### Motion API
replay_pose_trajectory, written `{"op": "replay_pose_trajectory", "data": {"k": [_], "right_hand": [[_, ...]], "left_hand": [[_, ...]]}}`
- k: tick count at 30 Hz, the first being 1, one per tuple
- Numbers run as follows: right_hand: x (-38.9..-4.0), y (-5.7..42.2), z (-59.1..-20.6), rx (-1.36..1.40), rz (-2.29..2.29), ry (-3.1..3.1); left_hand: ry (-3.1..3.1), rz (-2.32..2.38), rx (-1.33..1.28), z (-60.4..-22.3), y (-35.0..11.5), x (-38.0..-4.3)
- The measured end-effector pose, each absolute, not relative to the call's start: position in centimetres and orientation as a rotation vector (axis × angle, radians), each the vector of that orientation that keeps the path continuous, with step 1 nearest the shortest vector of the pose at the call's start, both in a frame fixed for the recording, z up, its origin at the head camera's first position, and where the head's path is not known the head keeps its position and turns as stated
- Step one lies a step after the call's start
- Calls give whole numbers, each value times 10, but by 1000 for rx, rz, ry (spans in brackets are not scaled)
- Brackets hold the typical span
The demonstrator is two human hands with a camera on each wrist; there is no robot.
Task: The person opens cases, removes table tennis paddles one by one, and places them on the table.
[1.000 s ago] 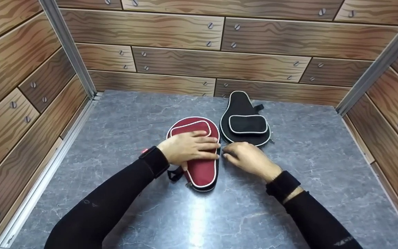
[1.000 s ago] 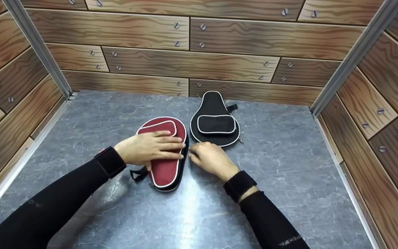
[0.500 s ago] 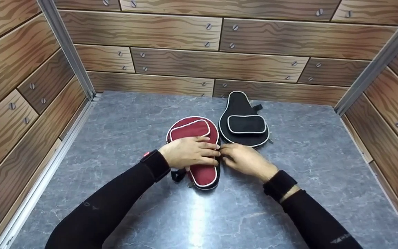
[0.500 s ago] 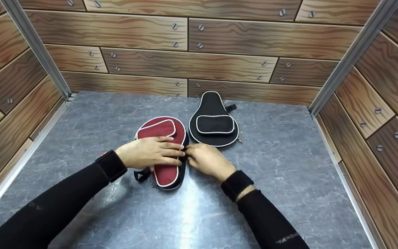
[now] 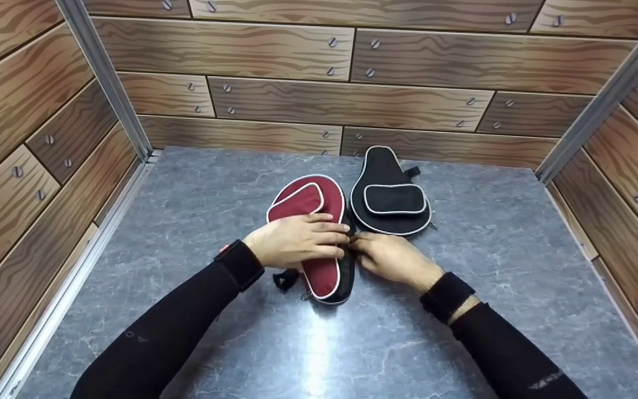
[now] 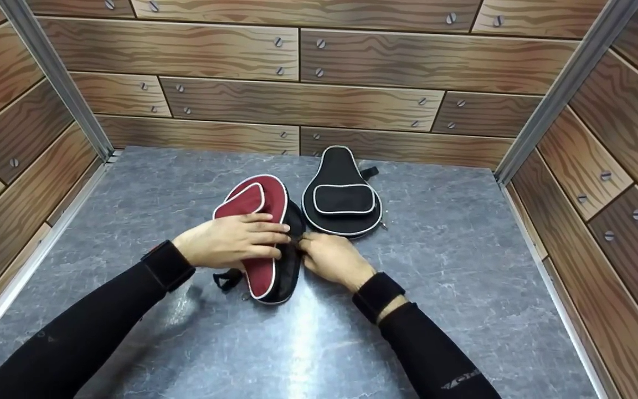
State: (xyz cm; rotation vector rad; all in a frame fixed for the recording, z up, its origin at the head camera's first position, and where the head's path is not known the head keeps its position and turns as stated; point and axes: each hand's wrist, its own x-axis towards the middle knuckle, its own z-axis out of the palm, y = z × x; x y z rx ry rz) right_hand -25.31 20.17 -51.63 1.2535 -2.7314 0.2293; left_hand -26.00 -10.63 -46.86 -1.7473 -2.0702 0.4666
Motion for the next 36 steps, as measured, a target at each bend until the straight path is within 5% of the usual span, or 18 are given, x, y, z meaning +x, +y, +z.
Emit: {"op": "replay_pose_trajectory", "data": {"k": [23, 36], "right_hand": [[-246, 195, -517, 1180, 281, -2789], [-245, 196, -518, 1184, 257, -2772]], "left_hand": [[-2108, 430, -1538, -423, -141, -230], [-2307, 422, -1441, -430, -172, -193]]}}
